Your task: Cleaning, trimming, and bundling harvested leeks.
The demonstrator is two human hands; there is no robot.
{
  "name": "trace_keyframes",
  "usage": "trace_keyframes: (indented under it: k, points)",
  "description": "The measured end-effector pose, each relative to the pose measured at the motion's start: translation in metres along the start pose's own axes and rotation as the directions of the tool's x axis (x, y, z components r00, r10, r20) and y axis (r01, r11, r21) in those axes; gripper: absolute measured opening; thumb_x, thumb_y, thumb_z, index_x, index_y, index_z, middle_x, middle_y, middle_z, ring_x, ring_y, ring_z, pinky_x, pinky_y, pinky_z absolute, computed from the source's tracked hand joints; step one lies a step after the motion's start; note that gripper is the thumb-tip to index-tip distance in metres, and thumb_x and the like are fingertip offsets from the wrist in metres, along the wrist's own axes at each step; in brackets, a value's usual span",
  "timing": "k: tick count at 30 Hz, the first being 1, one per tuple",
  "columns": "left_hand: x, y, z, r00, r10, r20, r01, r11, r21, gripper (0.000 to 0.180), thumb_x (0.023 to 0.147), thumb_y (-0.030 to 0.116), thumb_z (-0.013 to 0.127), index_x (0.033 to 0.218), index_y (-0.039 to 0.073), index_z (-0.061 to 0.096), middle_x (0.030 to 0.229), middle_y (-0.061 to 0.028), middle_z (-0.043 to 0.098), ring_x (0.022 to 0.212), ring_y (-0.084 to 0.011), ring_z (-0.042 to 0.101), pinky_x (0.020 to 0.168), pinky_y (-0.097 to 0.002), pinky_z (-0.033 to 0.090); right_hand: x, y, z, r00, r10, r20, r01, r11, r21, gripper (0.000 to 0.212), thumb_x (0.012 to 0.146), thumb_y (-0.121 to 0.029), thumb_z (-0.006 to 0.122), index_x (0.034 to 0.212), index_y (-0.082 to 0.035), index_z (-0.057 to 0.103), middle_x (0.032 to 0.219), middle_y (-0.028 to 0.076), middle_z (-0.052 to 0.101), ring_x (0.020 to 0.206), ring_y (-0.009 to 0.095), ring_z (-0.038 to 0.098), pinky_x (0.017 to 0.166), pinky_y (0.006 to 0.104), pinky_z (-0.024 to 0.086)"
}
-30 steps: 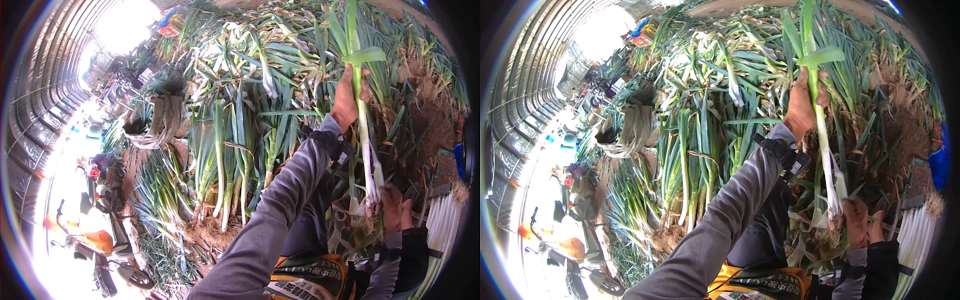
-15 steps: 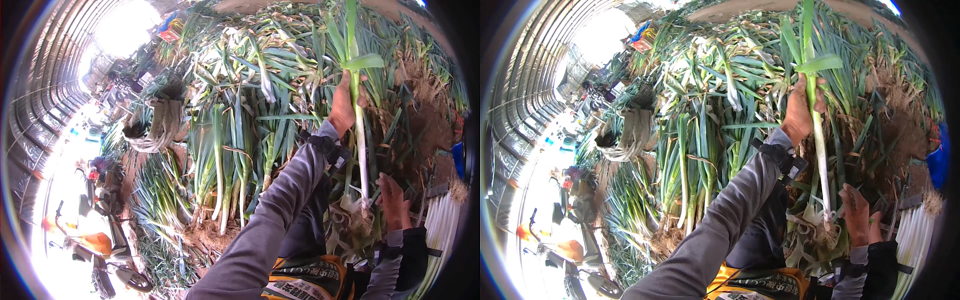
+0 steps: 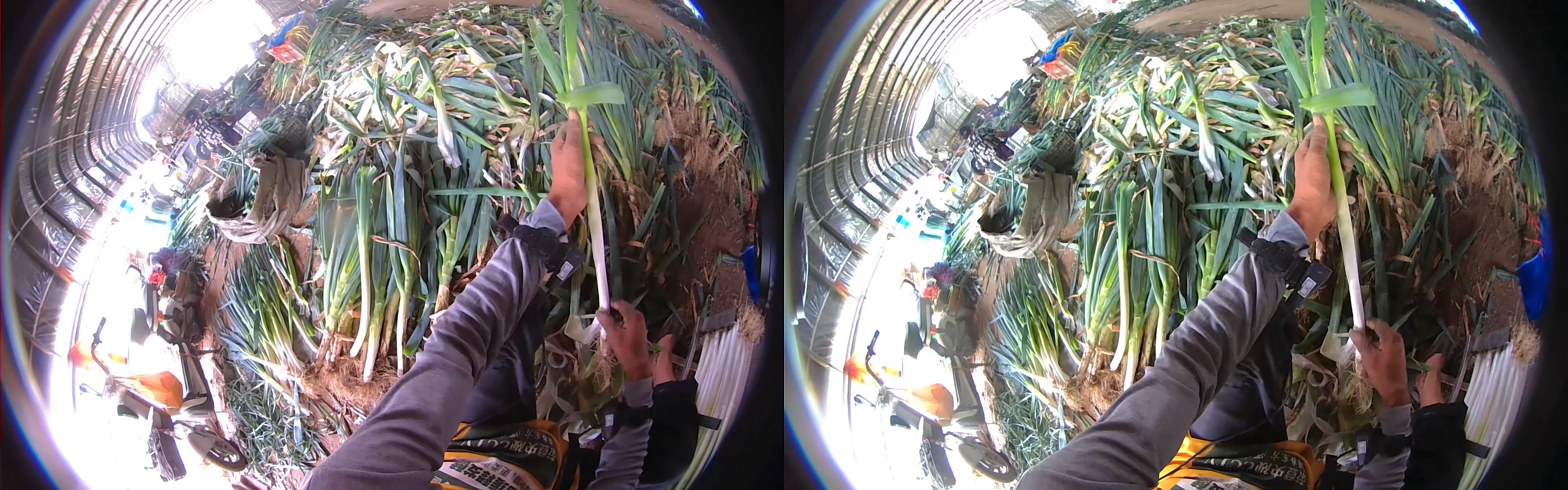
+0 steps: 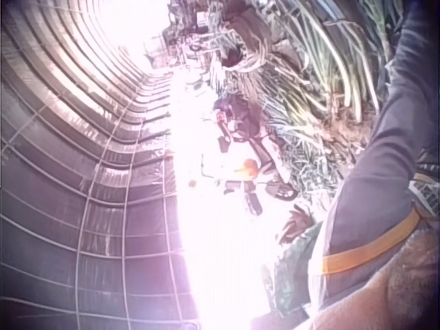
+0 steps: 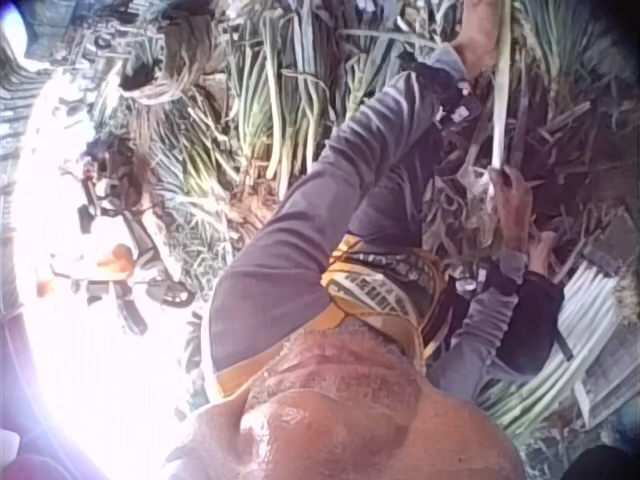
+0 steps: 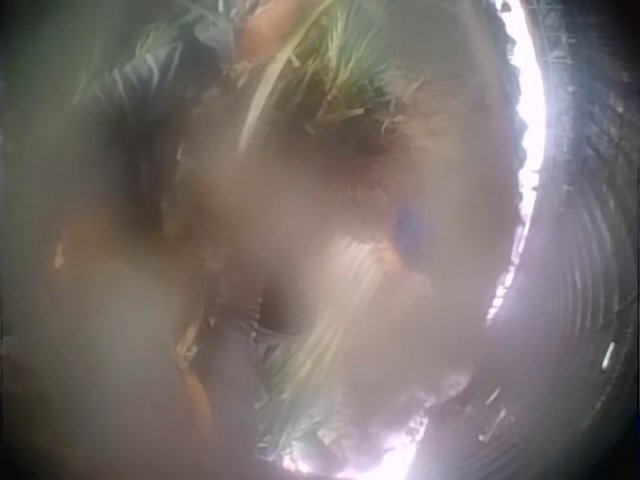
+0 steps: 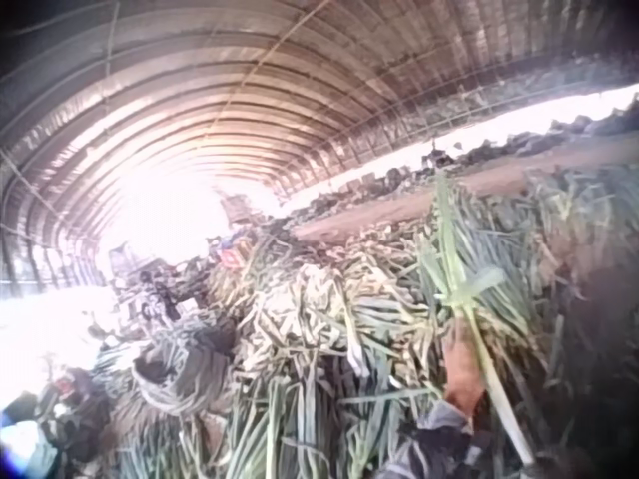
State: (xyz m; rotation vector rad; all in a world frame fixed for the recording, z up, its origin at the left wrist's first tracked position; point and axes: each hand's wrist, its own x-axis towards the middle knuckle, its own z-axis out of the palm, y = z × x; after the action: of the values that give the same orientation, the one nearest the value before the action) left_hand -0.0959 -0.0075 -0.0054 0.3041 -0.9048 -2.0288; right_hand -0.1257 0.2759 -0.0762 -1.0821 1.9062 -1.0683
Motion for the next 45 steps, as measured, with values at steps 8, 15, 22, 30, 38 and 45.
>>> trace_keyframes:
  k: [8, 15, 22, 30, 38, 45]
  points:
    - [0.013, -0.022, -0.029, 0.957, 0.033, -0.287, -0.017, 0.998, 0.057, 0.031, 0.097, 0.040, 0.060, 0.103, 0.010, 0.057, 0.073, -0.0013, 0.058, 0.052, -0.0123, 0.049, 0.047, -0.0287, 0.041, 0.004, -0.034, -0.008, 0.991, -0.025, 0.132, -0.006, 0.973, 0.230, 0.038, 0.089, -0.019, 0.070, 0.117, 0.004, 0.058, 0.089, 0.008, 0.063, 0.065, 0.009, 0.060, 0.049, 0.0263, 0.046]
    - [0.023, -0.003, -0.054, 0.933, -0.064, -0.355, -0.030, 0.967, -0.253, 0.028, 0.104, 0.036, 0.046, 0.094, 0.010, 0.050, 0.074, -0.0029, 0.054, 0.059, -0.0141, 0.049, 0.051, -0.0290, 0.041, -0.008, -0.027, -0.012, 0.965, -0.222, 0.143, 0.116, 0.844, 0.524, 0.089, 0.081, -0.047, 0.076, 0.140, 0.008, 0.040, 0.128, 0.009, 0.055, 0.117, 0.014, 0.052, 0.098, 0.0307, 0.043]
    - [0.026, -0.016, -0.052, 0.888, -0.090, -0.451, -0.047, 0.958, -0.283, 0.029, 0.104, 0.034, 0.045, 0.094, 0.007, 0.049, 0.078, -0.0068, 0.051, 0.060, -0.0172, 0.046, 0.053, -0.0314, 0.041, -0.004, 0.081, 0.007, 0.973, -0.150, -0.177, 0.232, 0.641, 0.731, 0.057, 0.098, -0.029, 0.057, 0.145, -0.002, 0.040, 0.135, 0.014, 0.052, 0.117, 0.020, 0.056, 0.096, 0.0278, 0.047]
    - [0.026, -0.012, -0.061, 0.877, -0.088, -0.473, -0.070, 0.949, -0.308, 0.031, 0.103, 0.034, 0.048, 0.095, 0.004, 0.050, 0.080, -0.0085, 0.052, 0.062, -0.0185, 0.046, 0.054, -0.0327, 0.041, -0.008, 0.038, 0.014, 0.954, -0.159, -0.254, 0.262, 0.027, 0.965, 0.066, 0.098, -0.032, 0.053, 0.150, -0.001, 0.027, 0.141, 0.022, 0.046, 0.126, 0.029, 0.052, 0.088, 0.0312, 0.056]
    - [0.028, -0.020, -0.064, 0.874, -0.056, -0.483, -0.073, 0.967, -0.243, 0.032, 0.102, 0.039, 0.048, 0.097, 0.007, 0.051, 0.074, -0.0059, 0.054, 0.055, -0.0163, 0.049, 0.048, -0.0311, 0.043, 0.009, 0.000, 0.022, 0.960, -0.246, -0.132, 0.186, 0.214, 0.959, 0.049, 0.103, -0.020, 0.043, 0.147, 0.001, 0.034, 0.138, 0.024, 0.049, 0.117, 0.027, 0.059, 0.086, 0.0340, 0.059]
    - [0.028, -0.038, -0.064, 0.874, -0.101, -0.475, -0.010, 0.974, -0.226, 0.035, 0.102, 0.040, 0.048, 0.098, 0.006, 0.052, 0.074, -0.0060, 0.055, 0.054, -0.0167, 0.050, 0.048, -0.0315, 0.043, -0.019, 0.043, 0.032, 0.970, -0.146, -0.192, 0.230, 0.323, 0.918, 0.040, 0.104, -0.022, 0.046, 0.140, -0.004, 0.044, 0.125, 0.013, 0.058, 0.082, 0.017, 0.060, 0.063, 0.0282, 0.053]
